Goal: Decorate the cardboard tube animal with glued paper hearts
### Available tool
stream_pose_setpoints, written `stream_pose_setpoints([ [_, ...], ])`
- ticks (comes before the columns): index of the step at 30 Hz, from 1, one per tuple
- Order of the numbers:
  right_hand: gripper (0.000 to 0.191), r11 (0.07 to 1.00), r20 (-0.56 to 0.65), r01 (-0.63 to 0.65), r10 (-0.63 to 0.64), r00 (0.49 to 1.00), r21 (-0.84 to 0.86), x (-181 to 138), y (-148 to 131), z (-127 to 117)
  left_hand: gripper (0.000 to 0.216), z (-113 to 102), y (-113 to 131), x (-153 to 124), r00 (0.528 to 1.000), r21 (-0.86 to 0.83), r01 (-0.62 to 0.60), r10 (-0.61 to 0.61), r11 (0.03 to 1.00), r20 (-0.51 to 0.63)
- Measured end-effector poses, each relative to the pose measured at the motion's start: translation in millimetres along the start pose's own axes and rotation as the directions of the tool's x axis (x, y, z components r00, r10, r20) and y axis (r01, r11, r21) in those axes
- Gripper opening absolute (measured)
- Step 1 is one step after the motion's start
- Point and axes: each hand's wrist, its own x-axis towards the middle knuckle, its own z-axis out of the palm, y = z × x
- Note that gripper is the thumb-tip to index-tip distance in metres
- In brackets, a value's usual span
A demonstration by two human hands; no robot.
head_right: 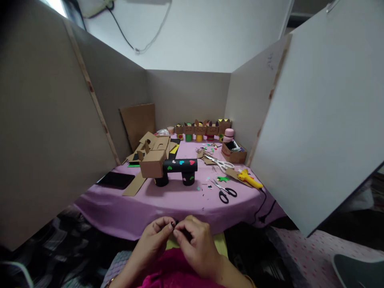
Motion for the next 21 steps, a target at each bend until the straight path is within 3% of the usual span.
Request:
stream_pose_setpoints([
  [12, 0.017, 0.935, -0.005, -0.267, 0.276, 0.961, 0.235, 1.9, 1.8, 4.0, 0.029, -5.3, 2.5, -2.2, 1.0, 0.087, -0.029, 0.03, 0.996, -0.005],
  [17, 0.022, 0.807, 0.091, -0.418, 0.42, 0.903, 0.418, 2.7, 2.8, 4.6, 0.028, -5.1, 3.4, -3.8, 0.999, 0.141, -0.029, 0.031, 0.99, -0.011],
  [21, 0.026, 0.718, 0.152, -0.469, 0.462, 0.874, 0.515, 3.5, 4.1, 4.1, 0.025, -3.8, 4.4, -4.8, 0.998, 0.193, -0.05, 0.058, 0.98, -0.036],
])
